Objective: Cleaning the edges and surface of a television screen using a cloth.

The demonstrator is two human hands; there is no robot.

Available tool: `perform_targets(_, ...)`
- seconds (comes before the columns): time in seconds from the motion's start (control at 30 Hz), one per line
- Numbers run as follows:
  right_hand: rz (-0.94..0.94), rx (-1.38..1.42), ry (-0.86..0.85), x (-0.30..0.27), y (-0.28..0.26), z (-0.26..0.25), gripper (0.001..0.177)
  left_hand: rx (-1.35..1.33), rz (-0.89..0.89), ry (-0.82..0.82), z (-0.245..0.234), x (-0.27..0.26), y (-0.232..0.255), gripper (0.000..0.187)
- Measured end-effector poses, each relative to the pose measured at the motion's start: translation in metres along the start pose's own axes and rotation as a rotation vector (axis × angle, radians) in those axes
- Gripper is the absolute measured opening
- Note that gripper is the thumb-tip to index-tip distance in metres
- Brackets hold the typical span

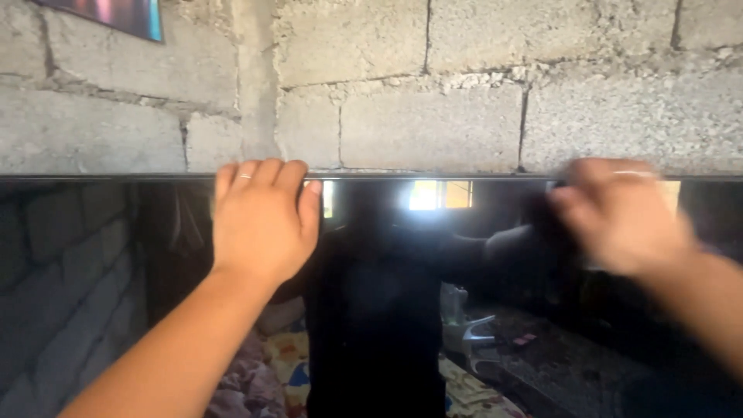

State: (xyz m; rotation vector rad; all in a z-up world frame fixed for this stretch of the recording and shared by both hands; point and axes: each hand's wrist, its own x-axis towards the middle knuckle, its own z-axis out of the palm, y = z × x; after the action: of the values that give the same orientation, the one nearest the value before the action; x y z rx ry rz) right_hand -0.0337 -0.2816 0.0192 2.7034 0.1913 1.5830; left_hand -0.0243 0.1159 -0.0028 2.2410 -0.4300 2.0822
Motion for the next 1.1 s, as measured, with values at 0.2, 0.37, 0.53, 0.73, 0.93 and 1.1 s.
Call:
perform_targets(0.2, -0.207, -0.102, -0.031, 0.006, -0.161, -0.007, 0.068, -0.019, 0.003, 0.005, 0.008, -0.001, 0.009, 0.023)
perform_targets(0.37, -0.364, 0.183, 0.127, 0.004, -0.185, 0.005, 0.064, -0.057, 0.038, 0.052, 0.009, -0.004, 0.01, 0.024)
perform_targets(0.53, -0.318, 0.264, 0.037, 0.002, -0.116, 0.003, 0.052, -0.121, 0.051, 0.093, 0.012, -0.002, 0.015, 0.026)
perform_targets(0.73, -0.128, 0.105, 0.137, -0.011, 0.059, 0.03, 0.041, -0.171, 0.014, 0.08, 0.01, -0.001, 0.022, 0.018)
perform_targets(0.93, -0.024, 0.155, 0.346, -0.019, 0.085, 0.048, 0.037, -0.199, 0.001, 0.114, 0.009, -0.003, 0.026, 0.018)
perform_targets(1.1, 0.013, 0.087, 0.144, -0.01, -0.063, 0.018, 0.041, -0.193, -0.008, 0.084, 0.01, -0.003, 0.02, 0.018)
